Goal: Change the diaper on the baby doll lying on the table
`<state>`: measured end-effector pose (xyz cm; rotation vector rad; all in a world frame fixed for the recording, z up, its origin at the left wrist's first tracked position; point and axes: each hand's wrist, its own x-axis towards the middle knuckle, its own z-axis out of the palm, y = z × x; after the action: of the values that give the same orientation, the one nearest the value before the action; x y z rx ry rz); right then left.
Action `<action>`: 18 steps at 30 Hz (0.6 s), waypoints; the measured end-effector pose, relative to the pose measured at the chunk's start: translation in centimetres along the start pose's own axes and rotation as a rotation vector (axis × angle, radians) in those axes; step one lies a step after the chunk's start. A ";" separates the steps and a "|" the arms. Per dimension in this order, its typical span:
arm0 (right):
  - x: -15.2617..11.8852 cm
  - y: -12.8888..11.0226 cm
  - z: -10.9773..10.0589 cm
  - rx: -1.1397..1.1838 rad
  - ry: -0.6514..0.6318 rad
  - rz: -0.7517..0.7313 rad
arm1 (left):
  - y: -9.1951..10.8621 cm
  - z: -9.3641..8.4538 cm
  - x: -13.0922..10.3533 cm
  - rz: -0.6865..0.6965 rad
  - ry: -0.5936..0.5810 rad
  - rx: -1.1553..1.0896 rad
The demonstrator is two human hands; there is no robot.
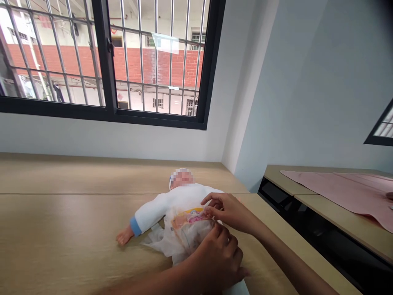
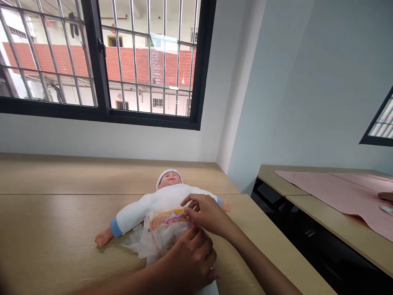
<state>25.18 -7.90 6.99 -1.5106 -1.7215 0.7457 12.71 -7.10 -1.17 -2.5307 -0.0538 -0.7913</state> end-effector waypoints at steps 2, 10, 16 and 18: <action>0.2 -1.5 -1.0 0.122 -0.138 0.015 | -0.3 -0.1 -0.1 -0.022 0.012 -0.033; 0.3 -4.9 -6.0 0.219 -0.063 -0.230 | -0.3 -0.3 -0.5 -0.179 -0.054 0.041; -1.8 -4.1 -6.6 0.079 -0.075 -0.162 | -3.7 -4.6 0.3 -0.101 -0.256 -0.258; -2.4 -4.3 -6.5 0.039 -0.020 -0.161 | -6.5 -7.8 0.1 -0.087 -0.349 -0.494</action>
<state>28.17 -11.12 13.87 -1.3248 -1.8087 0.7087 7.54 -4.98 7.31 -3.1321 -0.0931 -0.4174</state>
